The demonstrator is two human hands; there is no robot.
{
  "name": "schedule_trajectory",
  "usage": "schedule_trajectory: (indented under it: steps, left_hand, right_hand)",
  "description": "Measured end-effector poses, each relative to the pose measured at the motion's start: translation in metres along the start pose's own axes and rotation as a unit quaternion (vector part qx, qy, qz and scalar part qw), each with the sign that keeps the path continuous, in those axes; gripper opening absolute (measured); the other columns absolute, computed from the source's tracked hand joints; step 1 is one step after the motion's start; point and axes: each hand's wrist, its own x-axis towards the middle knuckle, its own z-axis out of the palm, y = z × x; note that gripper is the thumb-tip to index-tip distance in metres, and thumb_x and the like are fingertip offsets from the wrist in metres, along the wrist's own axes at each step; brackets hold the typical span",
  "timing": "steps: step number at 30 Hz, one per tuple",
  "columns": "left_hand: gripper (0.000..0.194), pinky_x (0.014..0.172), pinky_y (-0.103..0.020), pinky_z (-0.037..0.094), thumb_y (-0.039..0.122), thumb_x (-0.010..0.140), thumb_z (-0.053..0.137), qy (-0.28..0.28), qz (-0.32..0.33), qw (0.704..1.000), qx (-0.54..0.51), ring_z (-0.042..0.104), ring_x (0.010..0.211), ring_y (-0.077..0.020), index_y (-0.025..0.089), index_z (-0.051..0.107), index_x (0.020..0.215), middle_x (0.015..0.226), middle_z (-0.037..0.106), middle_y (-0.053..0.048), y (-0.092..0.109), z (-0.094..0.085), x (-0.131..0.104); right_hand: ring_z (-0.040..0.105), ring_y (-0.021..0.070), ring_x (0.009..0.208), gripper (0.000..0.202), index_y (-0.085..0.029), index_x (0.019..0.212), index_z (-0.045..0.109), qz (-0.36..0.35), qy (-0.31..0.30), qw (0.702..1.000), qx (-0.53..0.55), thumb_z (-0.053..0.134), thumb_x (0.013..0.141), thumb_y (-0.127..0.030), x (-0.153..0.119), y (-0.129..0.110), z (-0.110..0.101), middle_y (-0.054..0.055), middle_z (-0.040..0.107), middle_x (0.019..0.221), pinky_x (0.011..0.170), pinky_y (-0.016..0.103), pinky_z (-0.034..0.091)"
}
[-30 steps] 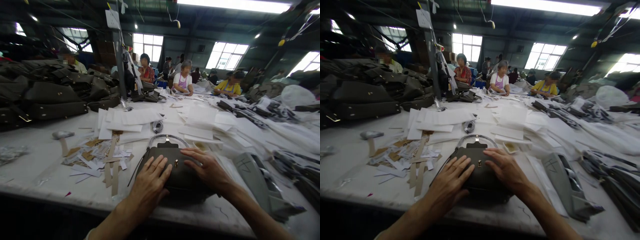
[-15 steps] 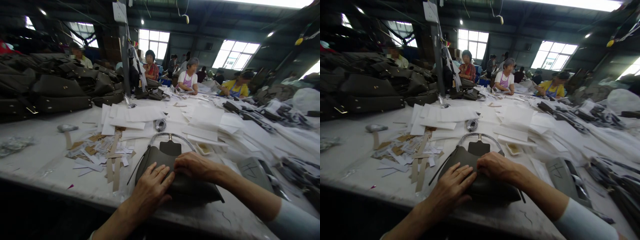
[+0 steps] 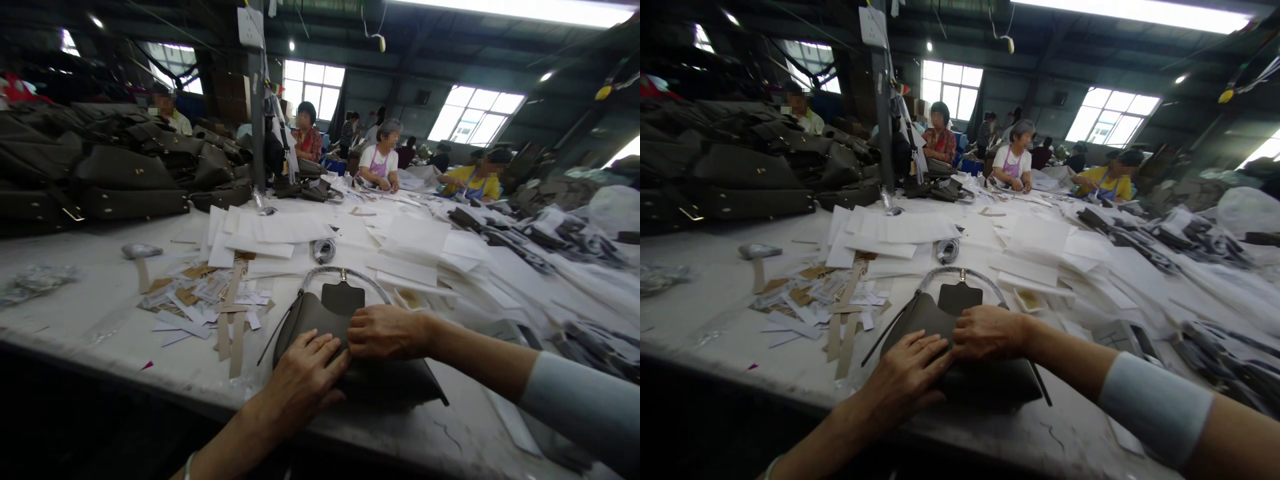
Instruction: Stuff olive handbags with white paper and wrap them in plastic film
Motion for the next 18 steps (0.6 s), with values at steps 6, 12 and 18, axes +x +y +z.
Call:
schedule_trajectory:
  steps: [6, 12, 18]
  left_hand:
    - [0.067, 0.104, -0.047, 0.042, 0.043, 0.077, 0.077, -0.009, 0.006, 1.0, 0.0, 0.058, 0.12, -0.0282, 0.021, 0.048, 0.133, 0.129, 0.063, -0.011, -0.002, 0.002, 0.0]
    - [0.062, 0.104, -0.046, 0.042, 0.043, 0.079, 0.076, -0.016, 0.0, 1.0, 0.002, 0.059, 0.119, -0.0277, 0.022, 0.05, 0.131, 0.127, 0.064, -0.01, -0.003, -0.003, 0.0]
    - [0.059, 0.104, -0.044, 0.042, 0.04, 0.079, 0.076, -0.01, -0.011, 1.0, 0.002, 0.059, 0.119, -0.0258, 0.024, 0.052, 0.13, 0.129, 0.063, -0.01, 0.001, -0.007, 0.001]
  right_hand:
    - [0.05, 0.0173, 0.074, 0.029, -0.019, 0.081, 0.061, -0.002, 0.043, 0.999, -0.021, 0.038, 0.099, -0.016, -0.004, -0.007, 0.013, 0.005, 0.062, 0.083, 0.071, 0.032, 0.04]
    - [0.054, 0.0183, 0.078, 0.031, -0.017, 0.088, 0.064, 0.009, 0.039, 0.999, 0.002, 0.036, 0.101, -0.018, -0.005, -0.007, 0.012, 0.008, 0.064, 0.087, 0.074, 0.033, 0.043]
    - [0.061, 0.0182, 0.08, 0.028, -0.019, 0.098, 0.067, 0.353, 0.098, 0.923, 0.119, 0.043, 0.101, -0.033, -0.024, -0.013, -0.002, 0.007, 0.069, 0.09, 0.07, 0.029, 0.042]
